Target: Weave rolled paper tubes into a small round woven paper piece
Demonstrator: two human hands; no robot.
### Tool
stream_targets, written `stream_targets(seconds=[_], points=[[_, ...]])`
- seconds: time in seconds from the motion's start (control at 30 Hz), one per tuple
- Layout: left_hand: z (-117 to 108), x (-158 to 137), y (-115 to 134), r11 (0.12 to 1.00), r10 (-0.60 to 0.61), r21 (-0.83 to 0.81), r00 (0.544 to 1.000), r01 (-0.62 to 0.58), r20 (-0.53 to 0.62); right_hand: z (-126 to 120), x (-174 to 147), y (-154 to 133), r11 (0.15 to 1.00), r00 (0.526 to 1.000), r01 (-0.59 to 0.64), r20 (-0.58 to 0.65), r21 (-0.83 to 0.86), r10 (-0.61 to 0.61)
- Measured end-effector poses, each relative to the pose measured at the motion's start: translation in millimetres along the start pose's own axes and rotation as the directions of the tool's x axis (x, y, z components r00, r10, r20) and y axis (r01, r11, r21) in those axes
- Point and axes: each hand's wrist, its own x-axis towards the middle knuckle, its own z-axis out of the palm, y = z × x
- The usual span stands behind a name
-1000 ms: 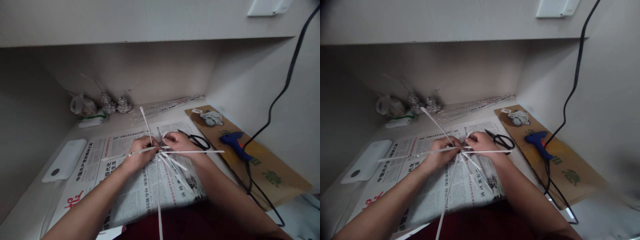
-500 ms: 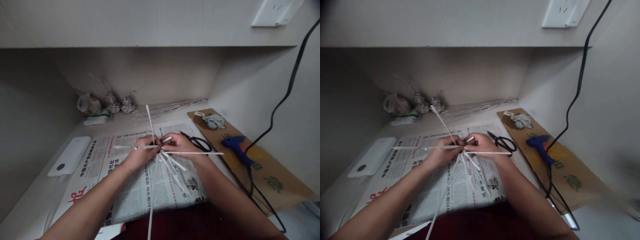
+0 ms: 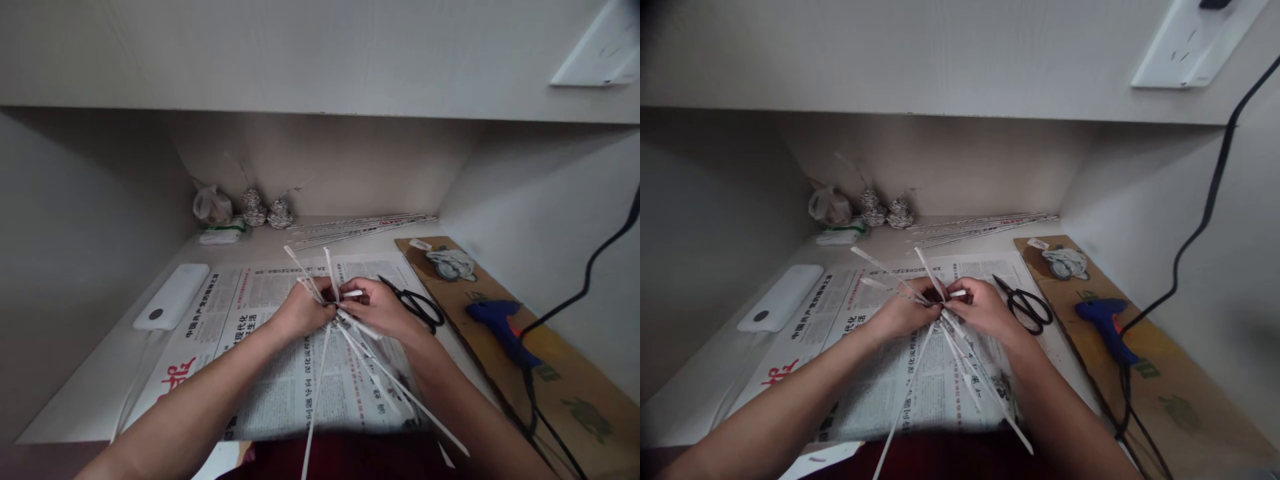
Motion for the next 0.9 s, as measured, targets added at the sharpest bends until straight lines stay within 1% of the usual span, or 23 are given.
stream_targets(seconds=[0.1, 0.2, 0.4, 0.5, 0.57, 0.67, 0.8, 0.9], points=[[2.9, -0.7, -3.1, 0.999, 0.033, 0.028, 0.999, -0.033, -0.011, 0.2, 0.0, 1.4, 1.000, 1.000, 0.011, -0.007, -0.003, -0.011], [4.9, -1.6, -5.4, 0.999, 0.030, 0.034, 0.999, -0.029, -0.018, 1.1, 0.3, 4.8, 1.000, 1.000, 0.010, -0.010, 0.018, -0.009], [4.3, -0.4, -3.7, 0.999, 0.042, -0.027, 0.999, -0.042, -0.012, 1.7, 0.7, 6.0, 0.999, 1.000, 0.004, -0.007, 0.038, -0.004], [-0.5, 0.8, 0.3, 0.996, 0.041, -0.082, 0.999, -0.038, 0.029, 0.7, -0.9, 3.1, 1.000, 1.000, -0.009, -0.019, 0.007, 0.009], [-4.7, 1.6, 2.5, 0.992, 0.024, -0.125, 0.996, -0.013, 0.083, -0.2, -2.4, 1.2, 1.000, 1.000, -0.017, -0.018, -0.006, 0.017], [-9.0, 2.8, 4.0, 0.986, 0.027, -0.164, 0.992, -0.007, 0.120, -2.0, -4.3, -0.8, 0.999, 0.999, -0.032, -0.011, -0.006, 0.032], [-8.4, 3.7, 4.0, 0.994, -0.007, -0.106, 0.994, 0.018, 0.107, -4.6, -4.7, -2.4, 0.997, 0.998, -0.061, 0.016, 0.048, 0.060], [-6.4, 3.8, 4.1, 0.996, -0.043, -0.076, 0.997, 0.049, 0.070, -4.1, -5.4, -2.5, 0.998, 0.998, -0.059, -0.025, 0.037, 0.060]])
